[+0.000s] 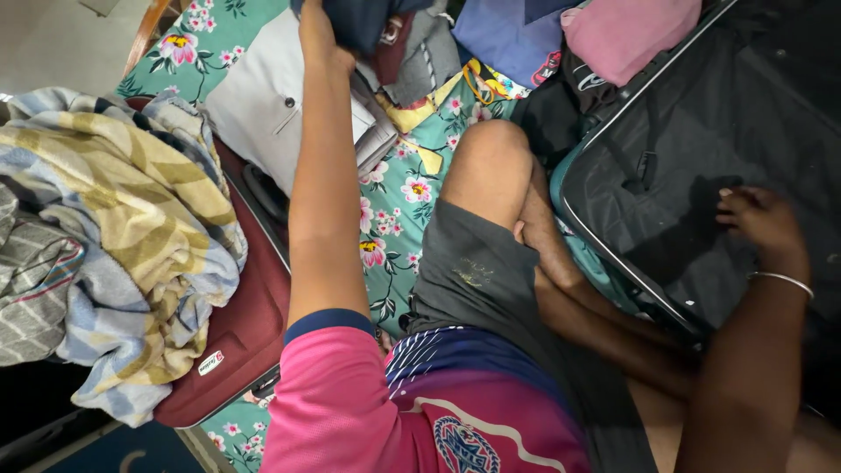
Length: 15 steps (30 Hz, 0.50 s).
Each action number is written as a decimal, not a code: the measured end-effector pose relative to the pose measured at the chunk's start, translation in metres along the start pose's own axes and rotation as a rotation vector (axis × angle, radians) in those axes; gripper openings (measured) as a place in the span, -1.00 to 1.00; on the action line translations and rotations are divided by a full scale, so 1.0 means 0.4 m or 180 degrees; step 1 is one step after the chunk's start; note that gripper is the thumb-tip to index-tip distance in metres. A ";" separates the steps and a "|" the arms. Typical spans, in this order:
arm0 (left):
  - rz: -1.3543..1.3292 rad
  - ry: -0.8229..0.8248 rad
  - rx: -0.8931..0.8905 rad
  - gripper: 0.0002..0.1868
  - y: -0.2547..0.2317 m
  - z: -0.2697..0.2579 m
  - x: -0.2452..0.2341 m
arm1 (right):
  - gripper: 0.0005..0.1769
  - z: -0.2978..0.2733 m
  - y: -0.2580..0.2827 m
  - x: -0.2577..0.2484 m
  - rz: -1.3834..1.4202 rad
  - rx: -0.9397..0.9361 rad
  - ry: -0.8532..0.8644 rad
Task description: The person folds various clothing items, including shorts, shirts, and underwear, and places them into an open suitcase. The person handles each item individually, folding them neatly before arranging them inside the luggage.
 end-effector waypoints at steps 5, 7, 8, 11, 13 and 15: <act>0.0046 -0.0141 0.0644 -0.26 0.009 -0.101 -0.014 | -0.50 -0.003 -0.007 0.000 -0.0120 0.0023 -0.0063; 0.0164 -0.0414 0.0874 -0.18 -0.003 -0.134 -0.018 | -0.49 -0.010 0.004 -0.001 -0.0080 0.0004 -0.0103; 0.0260 -0.0544 0.1011 -0.12 -0.008 -0.150 -0.023 | -0.50 -0.012 0.013 0.001 -0.0111 -0.0002 -0.0074; 0.0514 -0.0750 0.1498 0.04 -0.014 -0.195 -0.020 | -0.51 -0.029 0.032 -0.003 -0.0221 -0.0004 -0.0062; 0.0620 -0.0669 0.1942 0.05 -0.013 -0.238 -0.010 | -0.51 -0.036 0.042 -0.003 -0.0328 -0.0012 -0.0124; 0.1465 -0.0889 0.3036 -0.03 -0.010 -0.313 0.017 | -0.50 -0.040 0.051 -0.005 -0.0333 -0.0030 -0.0134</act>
Point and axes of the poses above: each hand's wrist, its own z-axis towards the middle knuckle, its own x-axis out of the palm, y = z × x, the point moved 5 cm from there along z, towards the middle knuckle, and after that the axes turned 11 degrees about -y, right-handed, at the moved point
